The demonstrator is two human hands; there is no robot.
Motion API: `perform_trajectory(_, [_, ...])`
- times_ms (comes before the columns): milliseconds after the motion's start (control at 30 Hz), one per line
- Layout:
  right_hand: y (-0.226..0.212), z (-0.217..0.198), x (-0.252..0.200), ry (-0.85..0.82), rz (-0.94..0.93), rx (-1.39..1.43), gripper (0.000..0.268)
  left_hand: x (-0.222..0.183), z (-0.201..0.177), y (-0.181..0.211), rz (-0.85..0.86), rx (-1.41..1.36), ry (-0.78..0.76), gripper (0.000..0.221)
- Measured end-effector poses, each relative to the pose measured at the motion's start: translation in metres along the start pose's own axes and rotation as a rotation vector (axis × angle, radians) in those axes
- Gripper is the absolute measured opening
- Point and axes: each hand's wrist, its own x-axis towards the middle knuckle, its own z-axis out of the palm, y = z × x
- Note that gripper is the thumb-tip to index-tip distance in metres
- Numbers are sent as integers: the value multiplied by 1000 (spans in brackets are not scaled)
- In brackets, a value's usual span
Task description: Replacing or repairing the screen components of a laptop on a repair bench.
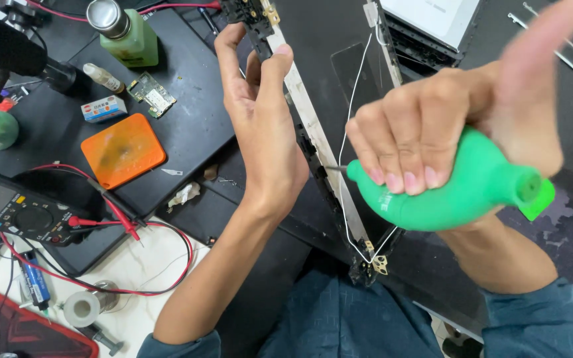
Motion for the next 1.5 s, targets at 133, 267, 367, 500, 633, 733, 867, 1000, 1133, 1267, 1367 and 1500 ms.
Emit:
perform_trajectory(133, [-3, 6, -16, 233, 146, 463, 78, 1, -4, -3, 14, -11, -7, 42])
perform_trajectory(267, [-8, 1, -11, 180, 55, 176, 67, 4, -4, -6, 9, 27, 25, 45])
perform_trajectory(367, [-27, 4, 12, 29, -43, -112, 64, 7, -9, -11, 34, -2, -17, 46])
perform_trajectory(500, [2, -12, 11, -268, -41, 72, 61, 13, -14, -18, 55, 38, 7, 45])
perform_trajectory(633, [-10, 17, -16, 143, 192, 640, 86, 17, -19, -21, 45, 42, -20, 43])
perform_trajectory(733, [-19, 18, -15, 363, 255, 671, 94, 20, -21, -22, 53, 61, -15, 45])
perform_trajectory(867, [-29, 23, -5, 268, 212, 401, 93, 23, -23, -24, 44, 60, -22, 41])
perform_trajectory(1000, [-6, 21, -16, 152, 219, 342, 93, 25, -25, -26, 40, 23, -39, 42])
perform_trajectory(1133, [-10, 33, -20, 340, 264, 719, 98, 24, -25, -26, 24, 33, -30, 44])
perform_trajectory(1267, [-28, 35, -6, 379, 241, 587, 95, 23, -23, -26, 6, 28, -50, 51])
perform_trajectory(1367, [-29, 38, 1, 274, 182, 328, 91, 22, -17, -25, 5, -12, -80, 63])
perform_trajectory(1500, [-18, 39, -15, 327, 195, 454, 89, 15, -10, -18, -12, 0, -122, 75])
